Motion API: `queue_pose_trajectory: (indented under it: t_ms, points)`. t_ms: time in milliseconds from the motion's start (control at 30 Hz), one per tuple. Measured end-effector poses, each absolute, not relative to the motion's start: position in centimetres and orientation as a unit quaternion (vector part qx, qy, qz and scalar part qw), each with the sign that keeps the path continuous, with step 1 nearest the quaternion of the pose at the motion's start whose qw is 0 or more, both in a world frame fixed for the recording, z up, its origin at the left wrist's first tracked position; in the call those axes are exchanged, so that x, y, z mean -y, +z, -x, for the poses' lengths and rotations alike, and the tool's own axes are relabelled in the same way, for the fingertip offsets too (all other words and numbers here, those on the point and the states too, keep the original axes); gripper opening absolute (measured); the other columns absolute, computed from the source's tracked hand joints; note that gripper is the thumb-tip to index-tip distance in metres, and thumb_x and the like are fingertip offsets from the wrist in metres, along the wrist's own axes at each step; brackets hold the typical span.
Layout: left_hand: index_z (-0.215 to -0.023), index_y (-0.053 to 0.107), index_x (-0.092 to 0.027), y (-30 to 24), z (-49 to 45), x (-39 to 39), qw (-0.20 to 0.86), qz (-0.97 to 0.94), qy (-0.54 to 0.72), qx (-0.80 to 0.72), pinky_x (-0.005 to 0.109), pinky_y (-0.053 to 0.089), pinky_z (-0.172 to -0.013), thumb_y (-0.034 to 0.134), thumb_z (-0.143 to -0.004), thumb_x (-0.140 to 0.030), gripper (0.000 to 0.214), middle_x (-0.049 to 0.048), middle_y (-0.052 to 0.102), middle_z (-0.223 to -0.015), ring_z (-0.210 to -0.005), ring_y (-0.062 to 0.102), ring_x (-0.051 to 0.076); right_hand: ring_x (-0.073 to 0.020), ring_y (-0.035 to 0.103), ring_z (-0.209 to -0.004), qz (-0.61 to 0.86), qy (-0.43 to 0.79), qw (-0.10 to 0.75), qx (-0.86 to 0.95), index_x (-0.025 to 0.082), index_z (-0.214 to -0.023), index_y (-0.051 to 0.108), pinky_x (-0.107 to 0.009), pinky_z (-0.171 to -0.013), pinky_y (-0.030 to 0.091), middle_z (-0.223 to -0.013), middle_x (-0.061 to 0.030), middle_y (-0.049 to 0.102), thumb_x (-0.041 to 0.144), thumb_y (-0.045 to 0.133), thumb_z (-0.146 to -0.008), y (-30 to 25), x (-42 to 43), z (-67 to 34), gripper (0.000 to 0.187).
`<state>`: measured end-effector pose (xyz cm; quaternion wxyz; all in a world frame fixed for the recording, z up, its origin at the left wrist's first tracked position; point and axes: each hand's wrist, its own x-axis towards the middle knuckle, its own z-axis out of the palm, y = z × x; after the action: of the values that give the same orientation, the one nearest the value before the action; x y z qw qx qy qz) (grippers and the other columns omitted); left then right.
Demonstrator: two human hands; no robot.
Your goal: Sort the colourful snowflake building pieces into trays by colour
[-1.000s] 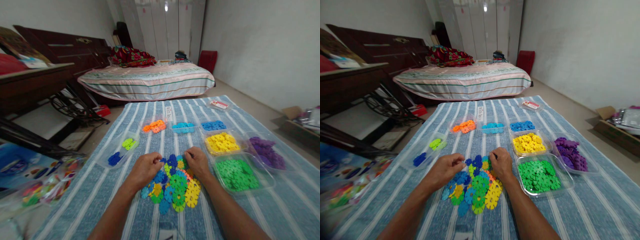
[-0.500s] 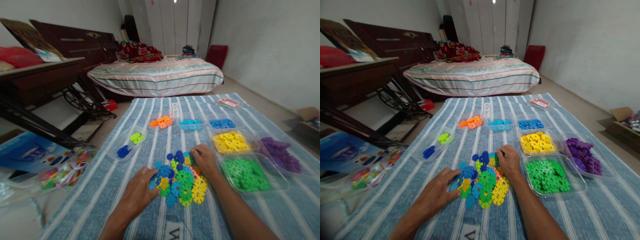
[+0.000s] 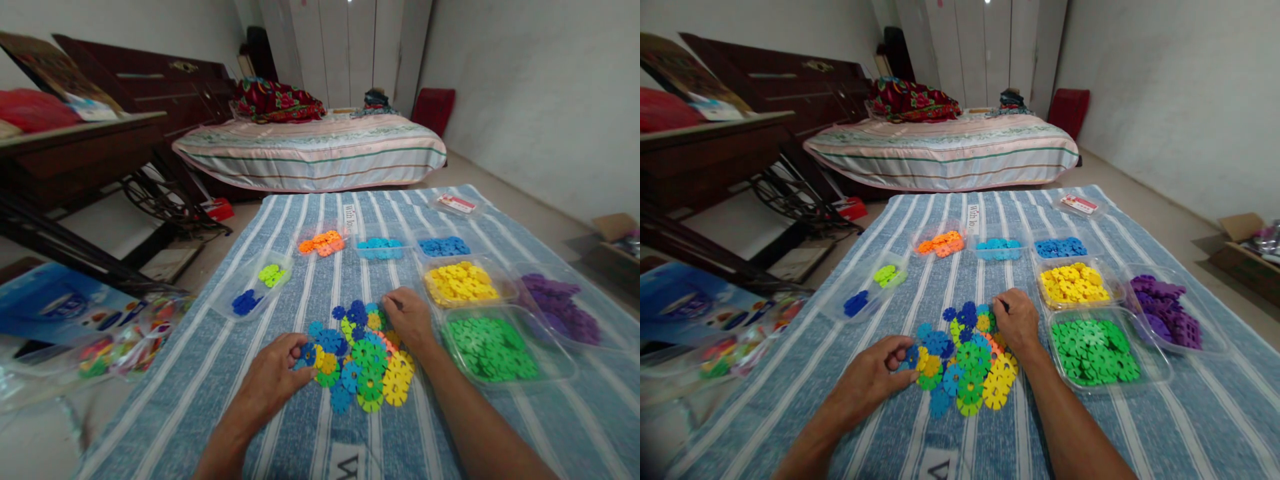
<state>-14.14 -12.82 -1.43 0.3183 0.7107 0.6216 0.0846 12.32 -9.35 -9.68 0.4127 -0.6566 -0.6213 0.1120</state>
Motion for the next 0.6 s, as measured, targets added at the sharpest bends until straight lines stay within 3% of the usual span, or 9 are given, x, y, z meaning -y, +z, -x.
queue_pose_trajectory:
  t_ms: [167, 367, 600]
  points:
    - [-0.104, 0.058, -0.018, -1.4, 15.2, 12.5, 0.25, -0.699, 0.047, -0.668, 0.03, 0.045, -0.073, 0.058, -0.067, -0.035, 0.041, 0.0034, 0.063, -0.088, -0.081, 0.059, 0.02, -0.015, 0.052, -0.07, 0.657, 0.114, 0.416, 0.618, 0.02, -0.065, 0.061, -0.026, -0.066, 0.037, -0.068, -0.0015, 0.06, 0.034, 0.048, -0.081, -9.8, 9.3, -12.3, 0.025]
    - [-0.114, 0.056, -0.017, -0.3, 14.3, 12.9, 0.174, -0.736, 0.004, -0.654, 0.034, 0.041, -0.087, 0.055, -0.071, -0.032, 0.046, 0.009, 0.058, -0.107, -0.102, 0.054, 0.024, -0.0148, 0.052, -0.07, 0.659, 0.118, 0.412, 0.619, 0.02, -0.064, 0.061, -0.026, -0.066, 0.037, -0.067, -0.0016, 0.059, 0.033, 0.048, -0.081, -9.6, 9.3, -12.3, 0.026]
    - [-0.109, 0.06, -0.022, -0.6, 12.9, 13.2, 0.184, -0.773, -0.025, -0.606, 0.031, 0.039, -0.083, 0.053, -0.074, -0.029, 0.036, 0.0055, 0.056, -0.097, -0.096, 0.054, 0.022, -0.0142, 0.051, -0.069, 0.656, 0.114, 0.412, 0.622, 0.02, -0.065, 0.061, -0.025, -0.065, 0.036, -0.067, -0.001, 0.059, 0.033, 0.048, -0.081, -9.7, 9.3, -12.4, 0.025]
